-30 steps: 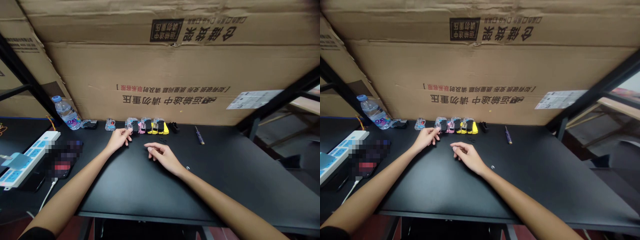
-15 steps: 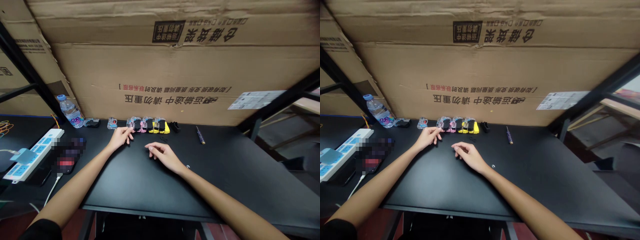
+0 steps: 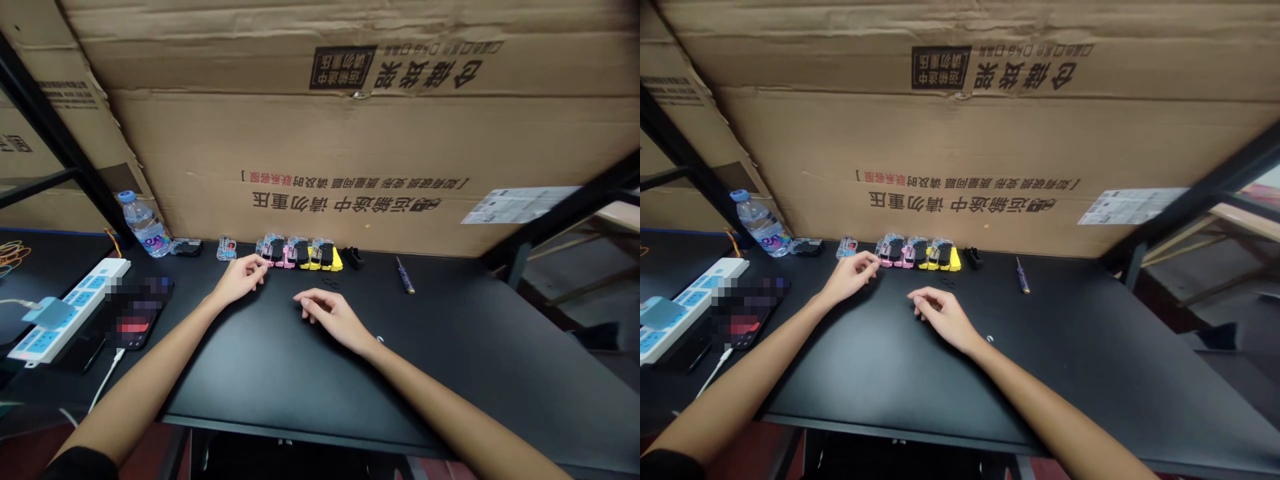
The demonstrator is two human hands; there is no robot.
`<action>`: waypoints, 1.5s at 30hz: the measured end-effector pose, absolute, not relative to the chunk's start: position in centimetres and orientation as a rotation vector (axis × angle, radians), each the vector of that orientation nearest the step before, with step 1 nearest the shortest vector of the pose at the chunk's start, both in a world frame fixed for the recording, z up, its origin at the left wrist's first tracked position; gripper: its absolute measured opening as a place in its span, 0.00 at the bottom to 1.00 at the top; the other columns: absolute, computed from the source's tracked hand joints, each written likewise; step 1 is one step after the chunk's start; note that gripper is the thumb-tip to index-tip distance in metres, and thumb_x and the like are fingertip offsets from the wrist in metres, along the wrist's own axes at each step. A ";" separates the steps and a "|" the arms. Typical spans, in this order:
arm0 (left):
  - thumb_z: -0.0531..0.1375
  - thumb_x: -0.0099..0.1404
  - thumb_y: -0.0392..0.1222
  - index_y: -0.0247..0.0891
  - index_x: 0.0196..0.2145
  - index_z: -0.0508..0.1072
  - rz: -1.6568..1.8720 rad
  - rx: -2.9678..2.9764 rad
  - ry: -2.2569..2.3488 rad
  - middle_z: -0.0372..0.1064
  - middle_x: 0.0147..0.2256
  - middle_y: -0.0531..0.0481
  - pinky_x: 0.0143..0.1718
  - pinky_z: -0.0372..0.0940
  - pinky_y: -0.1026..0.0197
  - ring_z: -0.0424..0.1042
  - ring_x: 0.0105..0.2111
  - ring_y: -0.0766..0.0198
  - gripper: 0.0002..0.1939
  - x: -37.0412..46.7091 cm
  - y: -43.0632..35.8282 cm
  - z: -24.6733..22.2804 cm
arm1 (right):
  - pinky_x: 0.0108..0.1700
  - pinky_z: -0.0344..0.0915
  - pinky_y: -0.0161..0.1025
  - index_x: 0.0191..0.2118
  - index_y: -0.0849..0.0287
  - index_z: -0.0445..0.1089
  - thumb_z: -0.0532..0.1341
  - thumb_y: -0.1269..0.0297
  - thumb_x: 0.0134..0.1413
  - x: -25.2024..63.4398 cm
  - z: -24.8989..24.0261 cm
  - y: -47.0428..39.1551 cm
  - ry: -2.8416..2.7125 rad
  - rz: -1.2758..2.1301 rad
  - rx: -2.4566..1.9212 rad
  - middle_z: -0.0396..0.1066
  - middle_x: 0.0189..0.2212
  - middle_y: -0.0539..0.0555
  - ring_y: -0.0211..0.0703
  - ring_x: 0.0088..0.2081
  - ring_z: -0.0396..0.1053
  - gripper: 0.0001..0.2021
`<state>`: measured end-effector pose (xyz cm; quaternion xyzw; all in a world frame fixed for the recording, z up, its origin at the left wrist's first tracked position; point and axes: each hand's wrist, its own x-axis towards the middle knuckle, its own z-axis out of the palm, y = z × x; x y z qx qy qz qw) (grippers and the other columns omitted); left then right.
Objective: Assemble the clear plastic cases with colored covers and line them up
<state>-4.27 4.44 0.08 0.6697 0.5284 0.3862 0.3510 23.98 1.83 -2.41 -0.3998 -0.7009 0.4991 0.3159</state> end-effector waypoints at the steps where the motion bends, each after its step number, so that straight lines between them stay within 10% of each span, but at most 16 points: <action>1: 0.61 0.72 0.49 0.41 0.42 0.78 1.022 1.755 1.398 0.80 0.33 0.49 0.35 0.72 0.60 0.78 0.30 0.60 0.11 -4.9 4.2 0.6 | 0.39 0.72 0.43 0.49 0.57 0.80 0.61 0.49 0.69 24.3 -2.6 2.1 -1.866 1.231 -1.065 0.78 0.33 0.54 0.46 0.34 0.75 0.18; 7: 0.58 0.72 0.40 0.39 0.58 0.75 0.696 2.279 2.101 0.72 0.63 0.38 0.62 0.67 0.42 0.69 0.64 0.42 0.19 -8.1 2.9 2.3 | 0.53 0.73 0.54 0.49 0.54 0.80 0.58 0.59 0.72 28.1 -3.0 5.4 -2.065 0.464 -1.126 0.79 0.44 0.59 0.55 0.47 0.77 0.13; 19: 0.61 0.73 0.58 0.43 0.37 0.75 0.348 2.356 1.770 0.73 0.41 0.49 0.38 0.65 0.59 0.75 0.35 0.58 0.16 -7.8 2.2 2.7 | 0.56 0.76 0.55 0.55 0.55 0.81 0.55 0.65 0.73 29.3 -3.2 6.9 -2.370 0.314 -0.998 0.76 0.48 0.62 0.55 0.50 0.77 0.17; 36: 0.65 0.71 0.59 0.42 0.39 0.70 0.569 2.436 1.358 0.71 0.44 0.50 0.40 0.63 0.59 0.71 0.38 0.60 0.18 -5.8 1.5 2.0 | 0.58 0.70 0.61 0.57 0.56 0.73 0.60 0.58 0.65 34.1 -4.4 11.1 -1.995 -0.048 -1.421 0.76 0.53 0.66 0.64 0.55 0.73 0.18; 45: 0.61 0.73 0.62 0.41 0.35 0.70 0.588 2.475 1.378 0.73 0.38 0.50 0.45 0.62 0.55 0.71 0.38 0.58 0.21 -5.8 1.9 1.6 | 0.37 0.70 0.45 0.37 0.54 0.71 0.63 0.53 0.62 33.4 -1.3 9.6 -1.578 0.149 -1.443 0.76 0.30 0.54 0.48 0.30 0.71 0.10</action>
